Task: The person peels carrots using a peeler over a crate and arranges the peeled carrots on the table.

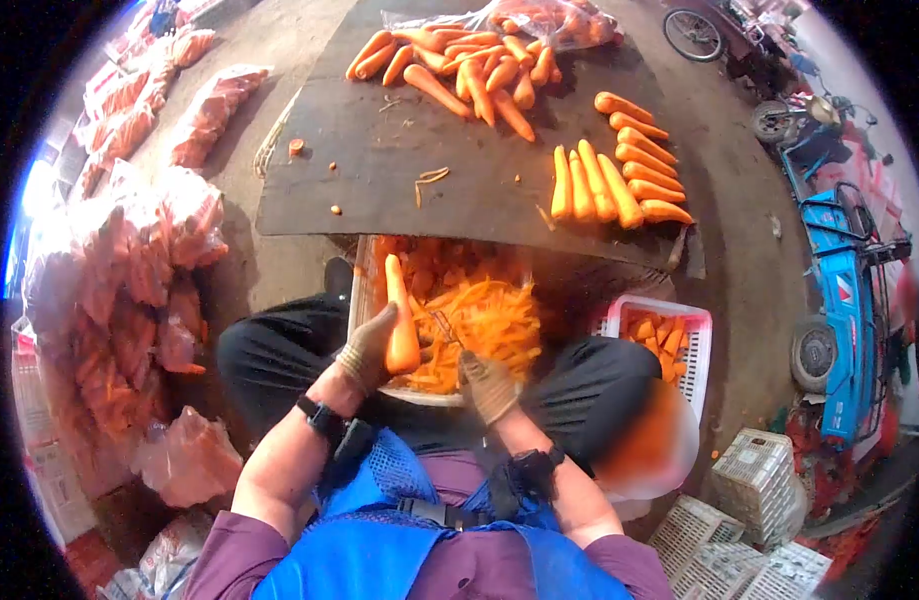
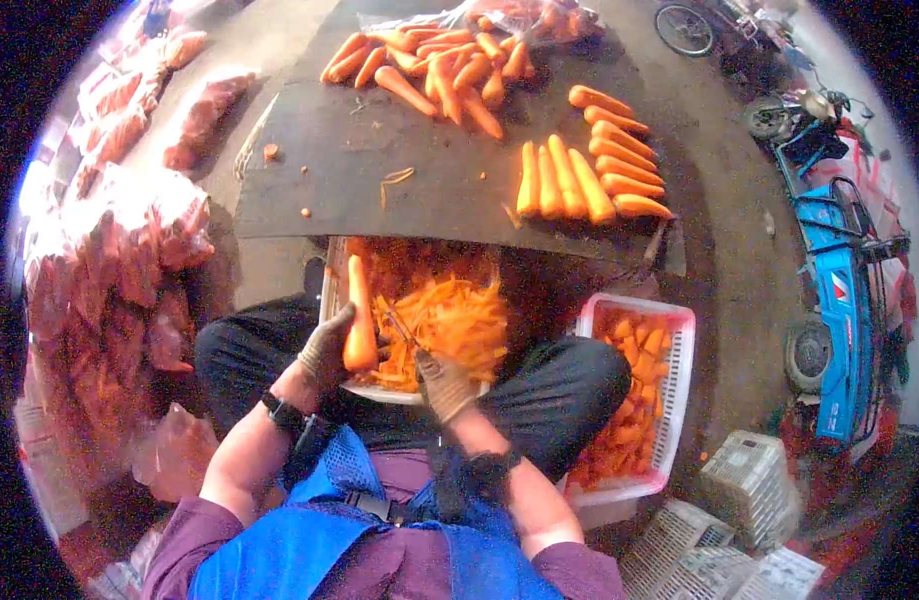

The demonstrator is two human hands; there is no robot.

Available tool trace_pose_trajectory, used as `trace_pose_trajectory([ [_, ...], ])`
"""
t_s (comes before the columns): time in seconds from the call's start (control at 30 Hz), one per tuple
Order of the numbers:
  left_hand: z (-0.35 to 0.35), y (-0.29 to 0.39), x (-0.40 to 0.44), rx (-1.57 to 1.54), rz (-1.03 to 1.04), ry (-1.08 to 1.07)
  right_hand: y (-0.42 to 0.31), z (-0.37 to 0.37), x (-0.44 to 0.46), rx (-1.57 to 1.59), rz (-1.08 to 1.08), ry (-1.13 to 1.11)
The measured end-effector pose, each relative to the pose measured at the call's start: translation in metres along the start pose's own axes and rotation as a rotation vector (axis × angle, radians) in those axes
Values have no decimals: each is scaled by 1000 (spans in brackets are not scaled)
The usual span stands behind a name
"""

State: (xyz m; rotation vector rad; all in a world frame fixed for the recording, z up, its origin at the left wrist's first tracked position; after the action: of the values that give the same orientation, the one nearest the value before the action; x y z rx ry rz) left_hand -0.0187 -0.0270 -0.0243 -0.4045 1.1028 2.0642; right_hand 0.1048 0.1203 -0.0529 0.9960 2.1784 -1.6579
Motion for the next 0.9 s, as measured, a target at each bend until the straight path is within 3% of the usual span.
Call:
trace_pose_trajectory([
  [0.2,0,-4,11,-102,-83,-57,7,7,-1,-61,-52,-67],
  [0.5,-18,-17,25,-156,-170,55,-22,12,-7,-276,-186,-108],
  [0.9,-23,-25,33,-174,-183,25,-14,24,4,-384,-115,-150],
])
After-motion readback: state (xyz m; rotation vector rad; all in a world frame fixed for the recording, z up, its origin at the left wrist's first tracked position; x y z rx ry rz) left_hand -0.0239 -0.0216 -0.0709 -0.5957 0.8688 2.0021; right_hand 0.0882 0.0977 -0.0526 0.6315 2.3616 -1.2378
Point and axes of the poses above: each hand's wrist, its own x-axis towards the middle knuckle, its own z-axis out of the palm, y = z × x, the point moved 3 cm from there along x, towards the middle knuckle, and after that the axes turned 11 degrees about z, right-handed, at the moved point
